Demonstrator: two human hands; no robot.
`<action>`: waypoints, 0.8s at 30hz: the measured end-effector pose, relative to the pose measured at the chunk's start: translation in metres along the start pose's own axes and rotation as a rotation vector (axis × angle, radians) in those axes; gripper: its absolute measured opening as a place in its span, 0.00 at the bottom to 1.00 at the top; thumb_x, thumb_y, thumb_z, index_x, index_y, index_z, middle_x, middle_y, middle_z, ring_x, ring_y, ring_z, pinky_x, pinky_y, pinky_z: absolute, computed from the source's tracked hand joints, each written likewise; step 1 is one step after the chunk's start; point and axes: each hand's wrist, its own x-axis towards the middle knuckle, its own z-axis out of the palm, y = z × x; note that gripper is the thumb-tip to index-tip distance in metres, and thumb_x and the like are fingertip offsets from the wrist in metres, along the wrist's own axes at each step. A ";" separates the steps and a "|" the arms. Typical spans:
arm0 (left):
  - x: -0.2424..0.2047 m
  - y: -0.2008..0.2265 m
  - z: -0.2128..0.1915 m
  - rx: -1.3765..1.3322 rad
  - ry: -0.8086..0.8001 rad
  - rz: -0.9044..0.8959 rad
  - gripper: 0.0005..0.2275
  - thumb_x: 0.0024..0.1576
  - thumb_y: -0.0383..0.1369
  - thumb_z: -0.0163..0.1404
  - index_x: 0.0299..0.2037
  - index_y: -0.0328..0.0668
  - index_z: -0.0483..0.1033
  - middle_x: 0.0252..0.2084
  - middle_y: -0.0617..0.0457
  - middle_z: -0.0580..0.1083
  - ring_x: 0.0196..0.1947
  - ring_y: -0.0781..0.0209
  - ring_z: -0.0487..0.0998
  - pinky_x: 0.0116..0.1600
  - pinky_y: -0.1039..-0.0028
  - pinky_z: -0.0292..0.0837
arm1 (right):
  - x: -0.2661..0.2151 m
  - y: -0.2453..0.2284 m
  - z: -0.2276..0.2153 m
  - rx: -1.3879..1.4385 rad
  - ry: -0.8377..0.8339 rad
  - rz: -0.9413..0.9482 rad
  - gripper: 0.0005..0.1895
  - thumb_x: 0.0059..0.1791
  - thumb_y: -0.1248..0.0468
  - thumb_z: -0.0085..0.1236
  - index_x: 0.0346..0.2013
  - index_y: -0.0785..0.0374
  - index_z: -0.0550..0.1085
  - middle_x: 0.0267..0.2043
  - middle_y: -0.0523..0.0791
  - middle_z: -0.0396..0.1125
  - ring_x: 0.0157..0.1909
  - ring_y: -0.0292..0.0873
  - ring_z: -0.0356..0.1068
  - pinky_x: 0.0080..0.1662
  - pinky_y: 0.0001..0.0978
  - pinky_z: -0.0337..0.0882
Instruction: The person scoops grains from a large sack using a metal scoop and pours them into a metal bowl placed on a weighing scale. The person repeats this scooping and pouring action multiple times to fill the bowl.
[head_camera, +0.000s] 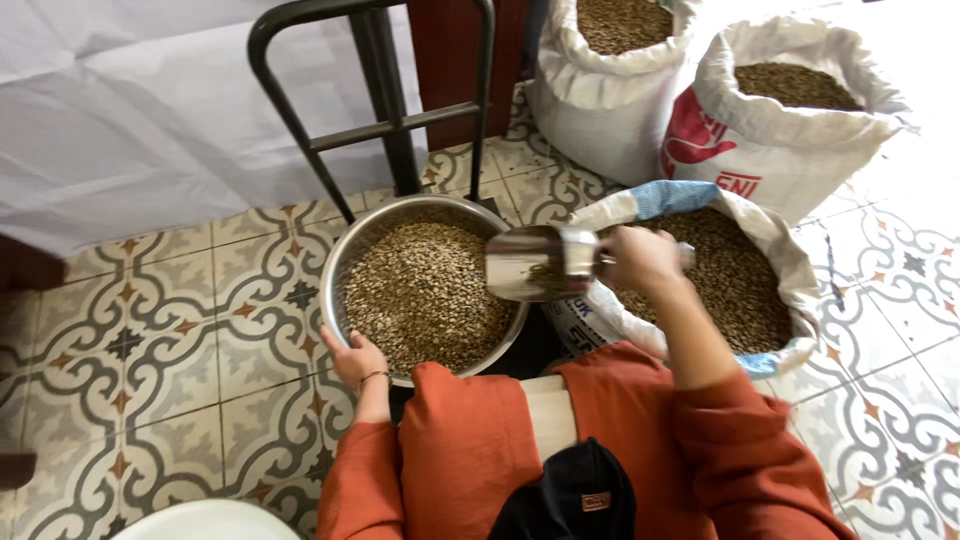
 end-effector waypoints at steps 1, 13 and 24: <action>0.002 -0.005 0.004 0.005 0.009 0.021 0.28 0.62 0.40 0.52 0.73 0.64 0.60 0.49 0.32 0.76 0.49 0.33 0.79 0.52 0.50 0.75 | 0.020 -0.018 0.020 -0.163 0.124 -0.003 0.07 0.42 0.55 0.58 0.30 0.41 0.82 0.30 0.36 0.76 0.42 0.43 0.77 0.54 0.48 0.67; -0.001 0.003 -0.006 -0.103 -0.023 0.063 0.24 0.66 0.39 0.46 0.73 0.57 0.59 0.48 0.30 0.76 0.47 0.30 0.79 0.48 0.48 0.76 | 0.050 -0.104 0.056 -0.281 0.528 -0.186 0.09 0.47 0.63 0.52 0.37 0.52 0.80 0.36 0.45 0.73 0.46 0.50 0.69 0.51 0.50 0.57; -0.005 0.016 -0.014 -0.128 0.032 0.045 0.20 0.66 0.41 0.42 0.70 0.62 0.64 0.44 0.29 0.78 0.44 0.29 0.80 0.49 0.48 0.75 | 0.053 -0.149 0.128 -0.096 0.193 -0.604 0.13 0.49 0.63 0.46 0.43 0.52 0.77 0.42 0.44 0.74 0.48 0.49 0.75 0.52 0.52 0.65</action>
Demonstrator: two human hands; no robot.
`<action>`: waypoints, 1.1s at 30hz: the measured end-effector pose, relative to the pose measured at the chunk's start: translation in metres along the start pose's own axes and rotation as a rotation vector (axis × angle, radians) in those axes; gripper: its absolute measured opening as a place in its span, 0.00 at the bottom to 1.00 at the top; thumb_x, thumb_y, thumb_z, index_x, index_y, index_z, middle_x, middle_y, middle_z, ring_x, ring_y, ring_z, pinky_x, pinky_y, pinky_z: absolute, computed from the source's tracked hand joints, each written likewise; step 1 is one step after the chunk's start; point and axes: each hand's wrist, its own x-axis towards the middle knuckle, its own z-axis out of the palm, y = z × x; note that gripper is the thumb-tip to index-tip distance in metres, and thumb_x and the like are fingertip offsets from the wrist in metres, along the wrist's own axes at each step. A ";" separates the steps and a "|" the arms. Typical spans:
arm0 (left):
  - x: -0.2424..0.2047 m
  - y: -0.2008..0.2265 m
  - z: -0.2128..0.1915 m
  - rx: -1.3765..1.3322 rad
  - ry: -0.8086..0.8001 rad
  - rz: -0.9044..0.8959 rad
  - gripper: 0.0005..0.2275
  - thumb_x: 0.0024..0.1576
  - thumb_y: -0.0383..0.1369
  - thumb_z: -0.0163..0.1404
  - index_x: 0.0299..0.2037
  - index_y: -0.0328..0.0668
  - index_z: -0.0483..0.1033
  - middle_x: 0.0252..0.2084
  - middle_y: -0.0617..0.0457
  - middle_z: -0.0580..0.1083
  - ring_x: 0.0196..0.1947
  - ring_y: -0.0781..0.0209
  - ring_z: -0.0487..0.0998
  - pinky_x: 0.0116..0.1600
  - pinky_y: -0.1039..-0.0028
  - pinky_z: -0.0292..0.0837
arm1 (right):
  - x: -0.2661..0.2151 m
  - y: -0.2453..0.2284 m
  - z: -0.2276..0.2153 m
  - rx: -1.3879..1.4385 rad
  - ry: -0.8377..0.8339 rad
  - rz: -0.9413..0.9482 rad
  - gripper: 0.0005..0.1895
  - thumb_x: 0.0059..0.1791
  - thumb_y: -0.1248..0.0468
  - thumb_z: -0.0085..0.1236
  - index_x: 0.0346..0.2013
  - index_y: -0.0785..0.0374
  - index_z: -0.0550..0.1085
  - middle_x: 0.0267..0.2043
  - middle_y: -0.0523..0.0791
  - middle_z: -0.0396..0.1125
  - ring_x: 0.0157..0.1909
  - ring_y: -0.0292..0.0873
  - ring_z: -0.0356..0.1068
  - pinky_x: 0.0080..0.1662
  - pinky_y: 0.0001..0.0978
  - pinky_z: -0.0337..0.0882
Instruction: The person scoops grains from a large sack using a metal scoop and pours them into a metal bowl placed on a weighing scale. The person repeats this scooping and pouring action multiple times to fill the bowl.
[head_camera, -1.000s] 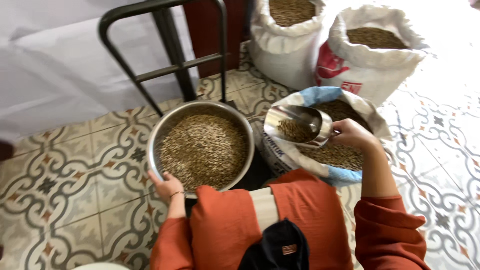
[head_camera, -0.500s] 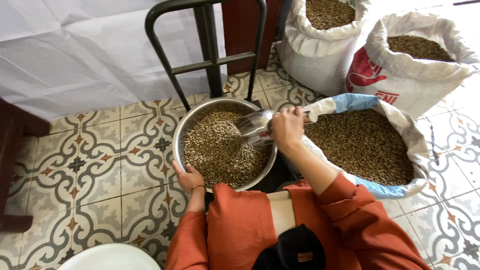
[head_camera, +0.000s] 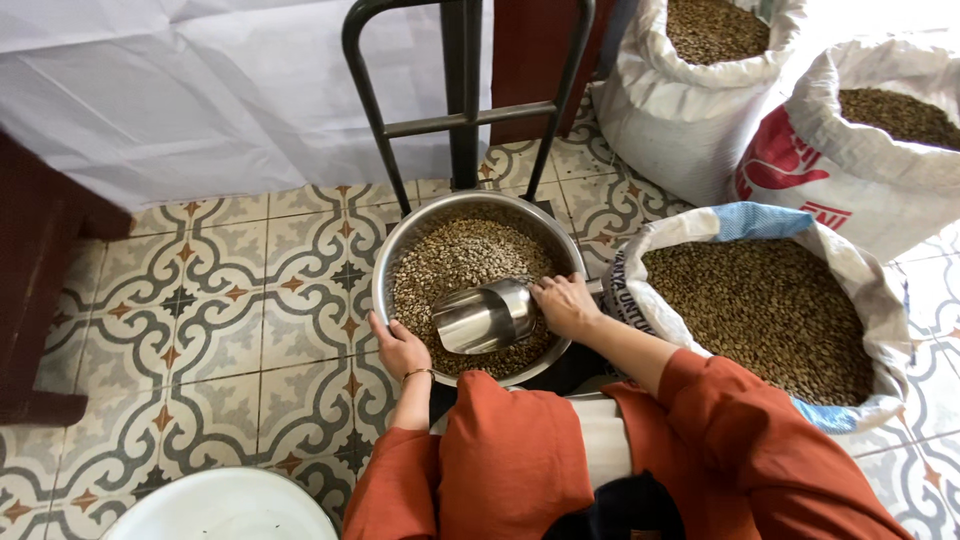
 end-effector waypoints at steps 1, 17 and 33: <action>0.001 0.003 -0.001 0.000 -0.019 -0.012 0.21 0.66 0.42 0.42 0.71 0.62 0.63 0.45 0.30 0.78 0.45 0.29 0.80 0.50 0.48 0.75 | 0.005 -0.002 0.005 -0.030 -0.039 -0.007 0.14 0.49 0.63 0.45 0.46 0.53 0.75 0.43 0.44 0.73 0.48 0.49 0.75 0.52 0.50 0.65; 0.000 0.003 -0.005 -0.013 -0.075 -0.047 0.22 0.66 0.41 0.43 0.72 0.59 0.61 0.54 0.31 0.76 0.50 0.28 0.78 0.54 0.45 0.72 | 0.057 0.054 0.037 0.236 -0.247 0.499 0.18 0.51 0.51 0.54 0.50 0.56 0.76 0.48 0.50 0.76 0.53 0.54 0.76 0.50 0.53 0.75; -0.004 0.016 -0.016 -0.067 -0.101 -0.103 0.20 0.71 0.47 0.33 0.73 0.63 0.60 0.52 0.32 0.77 0.50 0.32 0.79 0.53 0.47 0.75 | 0.064 -0.058 0.009 0.388 -0.468 0.223 0.21 0.53 0.46 0.55 0.46 0.59 0.79 0.44 0.50 0.77 0.53 0.50 0.77 0.54 0.45 0.76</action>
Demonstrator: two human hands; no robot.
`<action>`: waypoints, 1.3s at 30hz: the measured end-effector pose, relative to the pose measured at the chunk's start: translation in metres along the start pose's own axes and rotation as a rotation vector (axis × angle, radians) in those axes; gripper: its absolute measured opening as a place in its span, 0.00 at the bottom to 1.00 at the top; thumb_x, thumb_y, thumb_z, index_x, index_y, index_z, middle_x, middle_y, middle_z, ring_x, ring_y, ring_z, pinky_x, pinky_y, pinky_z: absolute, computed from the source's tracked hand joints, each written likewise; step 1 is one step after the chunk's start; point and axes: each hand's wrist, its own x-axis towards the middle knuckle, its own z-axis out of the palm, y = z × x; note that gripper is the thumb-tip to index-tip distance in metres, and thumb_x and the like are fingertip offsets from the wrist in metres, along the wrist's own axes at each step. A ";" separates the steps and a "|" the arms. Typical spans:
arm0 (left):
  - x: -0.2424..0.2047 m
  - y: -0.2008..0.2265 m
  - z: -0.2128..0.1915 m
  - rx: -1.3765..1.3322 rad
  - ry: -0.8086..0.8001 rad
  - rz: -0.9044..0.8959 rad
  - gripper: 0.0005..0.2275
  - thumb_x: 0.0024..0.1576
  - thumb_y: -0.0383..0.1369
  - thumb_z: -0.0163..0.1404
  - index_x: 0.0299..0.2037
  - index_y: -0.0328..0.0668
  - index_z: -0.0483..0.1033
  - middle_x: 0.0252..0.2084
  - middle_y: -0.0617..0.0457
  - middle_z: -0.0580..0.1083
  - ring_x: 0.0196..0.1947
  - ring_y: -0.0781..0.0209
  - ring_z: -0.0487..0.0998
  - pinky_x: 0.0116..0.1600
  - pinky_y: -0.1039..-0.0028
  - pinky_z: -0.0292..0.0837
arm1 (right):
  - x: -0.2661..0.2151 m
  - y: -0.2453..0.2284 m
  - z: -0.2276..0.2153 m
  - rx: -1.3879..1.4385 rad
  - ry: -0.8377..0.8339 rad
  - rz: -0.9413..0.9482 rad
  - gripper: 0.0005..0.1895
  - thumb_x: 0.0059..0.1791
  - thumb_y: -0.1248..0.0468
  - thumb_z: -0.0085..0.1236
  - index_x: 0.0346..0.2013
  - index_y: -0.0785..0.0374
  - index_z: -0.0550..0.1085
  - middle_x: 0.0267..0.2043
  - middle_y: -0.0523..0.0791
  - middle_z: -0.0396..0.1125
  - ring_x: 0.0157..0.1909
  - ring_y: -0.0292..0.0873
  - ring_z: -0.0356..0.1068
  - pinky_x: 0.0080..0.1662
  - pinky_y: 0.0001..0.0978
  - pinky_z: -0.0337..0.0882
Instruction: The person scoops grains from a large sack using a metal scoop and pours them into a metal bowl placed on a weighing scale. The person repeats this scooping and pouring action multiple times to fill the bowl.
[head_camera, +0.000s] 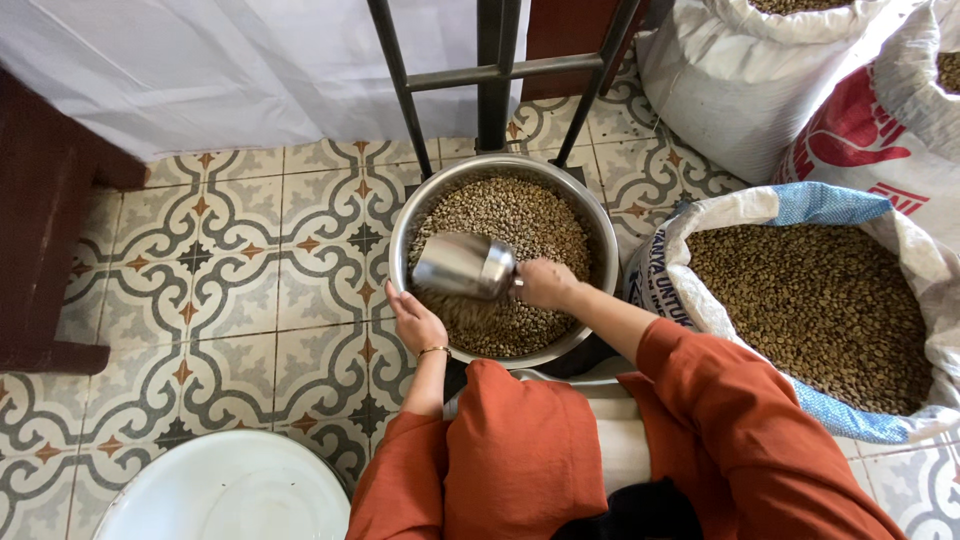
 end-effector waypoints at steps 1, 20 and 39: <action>-0.001 0.003 -0.002 -0.017 0.006 0.002 0.20 0.71 0.46 0.33 0.72 0.63 0.61 0.51 0.31 0.77 0.49 0.30 0.79 0.53 0.46 0.75 | 0.003 0.008 0.010 -0.054 -0.013 -0.056 0.21 0.51 0.45 0.55 0.43 0.58 0.78 0.39 0.49 0.77 0.49 0.51 0.78 0.50 0.46 0.77; -0.002 -0.001 0.002 0.034 0.053 0.056 0.19 0.69 0.46 0.37 0.70 0.63 0.64 0.49 0.34 0.79 0.47 0.28 0.79 0.54 0.46 0.73 | 0.051 0.155 0.029 0.063 0.068 0.259 0.25 0.47 0.51 0.47 0.49 0.69 0.64 0.52 0.60 0.70 0.57 0.65 0.72 0.53 0.57 0.74; 0.016 -0.036 0.025 0.077 0.078 0.107 0.20 0.68 0.44 0.42 0.71 0.65 0.63 0.46 0.32 0.78 0.45 0.28 0.79 0.52 0.46 0.74 | -0.211 0.106 -0.126 0.141 0.074 0.050 0.19 0.50 0.49 0.53 0.54 0.44 0.77 0.53 0.49 0.76 0.58 0.59 0.71 0.58 0.53 0.71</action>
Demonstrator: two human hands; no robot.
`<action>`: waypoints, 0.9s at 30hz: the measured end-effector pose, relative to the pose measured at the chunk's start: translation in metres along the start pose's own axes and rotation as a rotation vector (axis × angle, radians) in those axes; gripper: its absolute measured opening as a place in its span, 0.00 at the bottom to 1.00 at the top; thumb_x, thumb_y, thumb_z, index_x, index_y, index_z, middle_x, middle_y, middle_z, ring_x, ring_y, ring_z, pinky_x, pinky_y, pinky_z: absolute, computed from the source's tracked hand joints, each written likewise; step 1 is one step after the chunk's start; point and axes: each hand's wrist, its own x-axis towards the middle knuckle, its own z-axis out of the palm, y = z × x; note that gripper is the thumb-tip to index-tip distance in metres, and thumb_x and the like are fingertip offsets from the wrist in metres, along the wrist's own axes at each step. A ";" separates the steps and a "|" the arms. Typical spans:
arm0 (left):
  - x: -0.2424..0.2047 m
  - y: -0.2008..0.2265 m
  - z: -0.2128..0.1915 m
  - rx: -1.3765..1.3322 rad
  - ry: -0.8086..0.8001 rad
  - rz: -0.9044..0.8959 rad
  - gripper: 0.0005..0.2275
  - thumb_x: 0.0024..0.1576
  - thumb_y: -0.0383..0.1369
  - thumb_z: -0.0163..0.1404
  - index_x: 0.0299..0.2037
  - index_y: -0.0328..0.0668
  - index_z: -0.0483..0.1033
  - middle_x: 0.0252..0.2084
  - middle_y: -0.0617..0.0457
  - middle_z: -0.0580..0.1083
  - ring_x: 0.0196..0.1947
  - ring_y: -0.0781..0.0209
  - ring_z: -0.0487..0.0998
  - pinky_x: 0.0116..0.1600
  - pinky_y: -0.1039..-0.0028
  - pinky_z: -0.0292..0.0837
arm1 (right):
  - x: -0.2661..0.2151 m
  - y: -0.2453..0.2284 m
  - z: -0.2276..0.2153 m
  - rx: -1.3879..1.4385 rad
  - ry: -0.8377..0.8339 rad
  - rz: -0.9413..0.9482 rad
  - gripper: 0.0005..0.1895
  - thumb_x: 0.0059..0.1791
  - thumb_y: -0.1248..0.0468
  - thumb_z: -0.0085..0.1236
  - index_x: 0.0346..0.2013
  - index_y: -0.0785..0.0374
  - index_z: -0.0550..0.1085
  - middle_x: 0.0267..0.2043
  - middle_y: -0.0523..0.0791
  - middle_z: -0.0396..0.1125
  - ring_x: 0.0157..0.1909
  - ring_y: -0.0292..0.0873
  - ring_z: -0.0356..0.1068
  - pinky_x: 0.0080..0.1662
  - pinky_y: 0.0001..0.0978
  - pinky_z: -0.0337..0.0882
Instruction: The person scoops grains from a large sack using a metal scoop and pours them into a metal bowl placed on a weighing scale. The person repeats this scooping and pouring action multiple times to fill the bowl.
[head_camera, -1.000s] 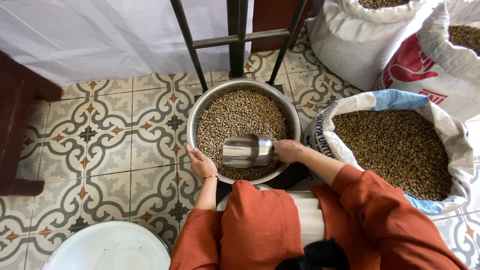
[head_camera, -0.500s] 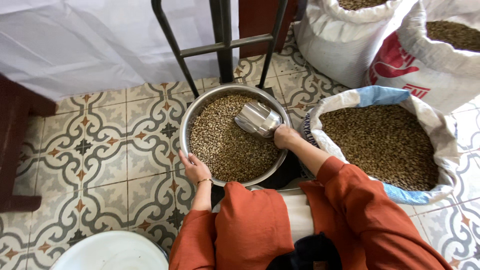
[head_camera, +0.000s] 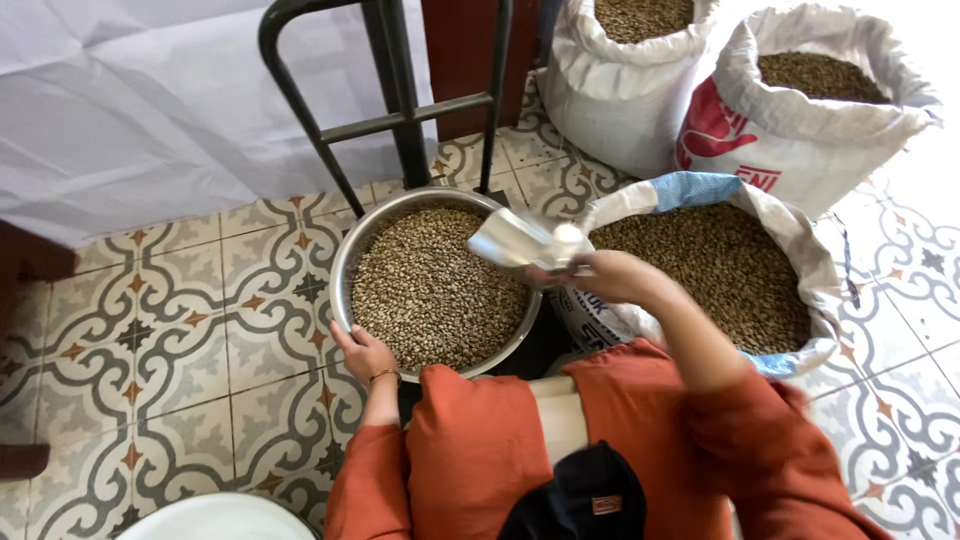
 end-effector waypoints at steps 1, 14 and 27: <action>0.002 0.000 0.002 -0.003 0.006 -0.021 0.20 0.68 0.43 0.42 0.71 0.67 0.63 0.46 0.32 0.79 0.45 0.29 0.79 0.53 0.47 0.74 | -0.026 0.004 -0.009 0.046 0.065 0.110 0.20 0.51 0.50 0.53 0.56 0.48 0.76 0.52 0.52 0.75 0.58 0.61 0.71 0.57 0.56 0.71; 0.006 -0.006 -0.012 -0.015 -0.154 -0.029 0.23 0.70 0.32 0.37 0.76 0.55 0.52 0.54 0.38 0.77 0.42 0.37 0.79 0.45 0.49 0.67 | -0.129 0.215 0.020 -0.320 0.231 0.918 0.17 0.45 0.53 0.52 0.44 0.50 0.81 0.47 0.44 0.78 0.51 0.49 0.78 0.46 0.39 0.78; -0.011 -0.017 -0.015 0.042 -0.106 0.106 0.27 0.67 0.32 0.42 0.78 0.57 0.49 0.63 0.24 0.68 0.58 0.24 0.72 0.62 0.48 0.65 | -0.028 0.236 0.054 -0.156 0.389 0.808 0.16 0.44 0.54 0.65 0.42 0.56 0.84 0.38 0.51 0.78 0.48 0.57 0.78 0.48 0.53 0.75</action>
